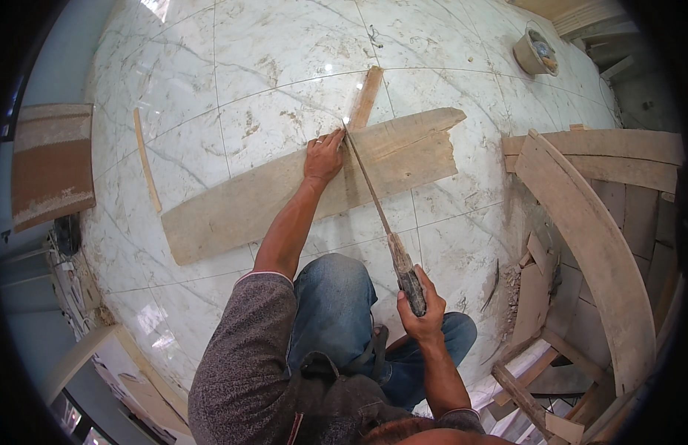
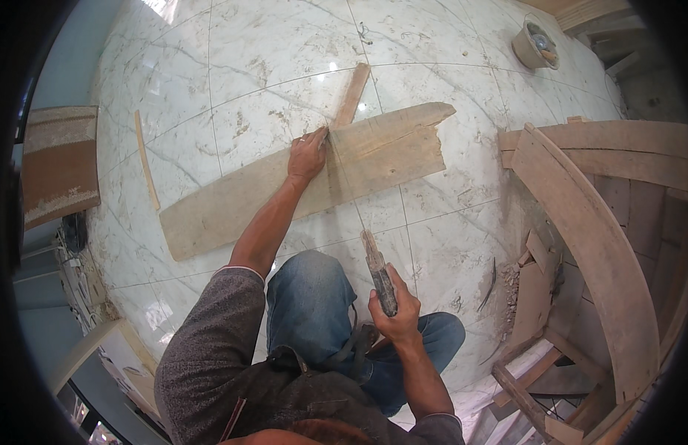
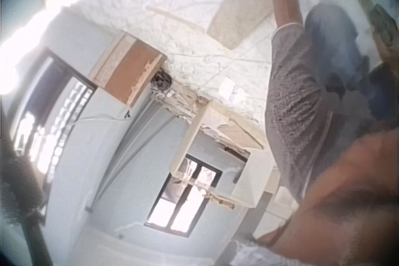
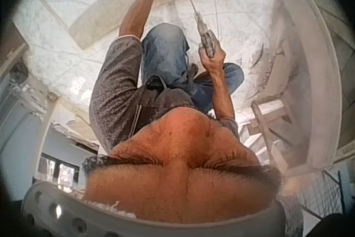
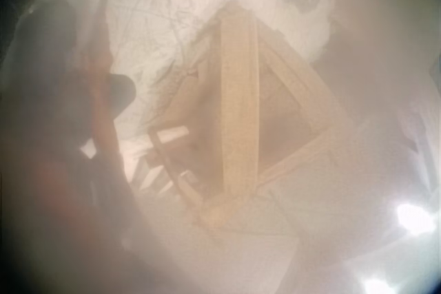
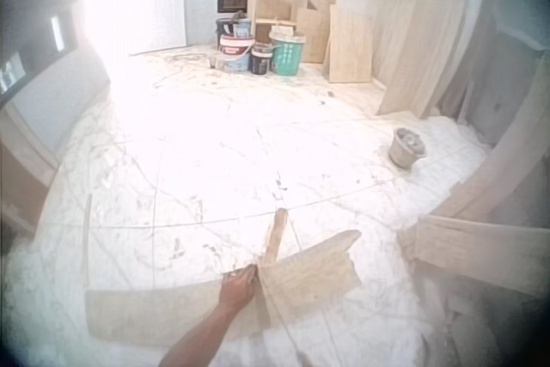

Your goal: The person saws a piece of wood by hand while sitting on the floor, then uses a hammer to drive nails into a different wooden board.

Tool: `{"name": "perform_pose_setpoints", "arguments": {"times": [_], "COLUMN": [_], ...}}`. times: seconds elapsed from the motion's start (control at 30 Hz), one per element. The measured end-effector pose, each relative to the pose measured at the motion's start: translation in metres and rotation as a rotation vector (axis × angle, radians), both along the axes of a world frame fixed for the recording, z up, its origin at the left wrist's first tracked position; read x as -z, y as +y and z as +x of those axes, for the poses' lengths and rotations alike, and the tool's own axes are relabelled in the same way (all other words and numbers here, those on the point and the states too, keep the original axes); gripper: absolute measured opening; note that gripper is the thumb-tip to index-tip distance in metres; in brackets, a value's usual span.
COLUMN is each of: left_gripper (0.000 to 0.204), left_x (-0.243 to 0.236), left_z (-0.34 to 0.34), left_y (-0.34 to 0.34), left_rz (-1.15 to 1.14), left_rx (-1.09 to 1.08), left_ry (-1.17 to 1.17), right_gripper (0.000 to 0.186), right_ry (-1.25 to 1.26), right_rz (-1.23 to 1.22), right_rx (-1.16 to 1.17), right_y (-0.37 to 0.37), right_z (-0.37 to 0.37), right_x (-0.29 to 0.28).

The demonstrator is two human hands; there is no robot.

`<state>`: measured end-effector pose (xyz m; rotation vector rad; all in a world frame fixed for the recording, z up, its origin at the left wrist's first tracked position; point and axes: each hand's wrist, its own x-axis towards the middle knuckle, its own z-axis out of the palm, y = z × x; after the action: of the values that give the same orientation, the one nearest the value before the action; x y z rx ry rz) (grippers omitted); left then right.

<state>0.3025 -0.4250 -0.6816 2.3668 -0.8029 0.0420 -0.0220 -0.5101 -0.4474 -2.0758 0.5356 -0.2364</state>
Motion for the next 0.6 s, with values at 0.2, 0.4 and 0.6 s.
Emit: {"name": "perform_pose_setpoints", "arguments": {"times": [0.2, 0.4, 0.6], "left_gripper": [0.042, 0.042, 0.042], "left_x": [-0.0004, -0.0023, -0.0021], "left_z": [-0.0006, -0.0006, -0.0014], "left_y": [-0.0011, -0.0007, -0.001], "left_rz": [-0.004, 0.01, 0.002], "left_rx": [-0.004, -0.002, -0.002], "left_ry": [0.003, -0.004, -0.021], "right_gripper": [0.054, 0.054, 0.055], "right_ry": [-0.005, -0.014, 0.005], "right_rz": [-0.014, -0.036, -0.009], "right_rx": [-0.004, -0.009, 0.007], "right_y": [0.0004, 0.0007, 0.0018], "right_z": [0.0022, 0.0025, 0.0022], "right_x": [-0.002, -0.0019, -0.0032]}}
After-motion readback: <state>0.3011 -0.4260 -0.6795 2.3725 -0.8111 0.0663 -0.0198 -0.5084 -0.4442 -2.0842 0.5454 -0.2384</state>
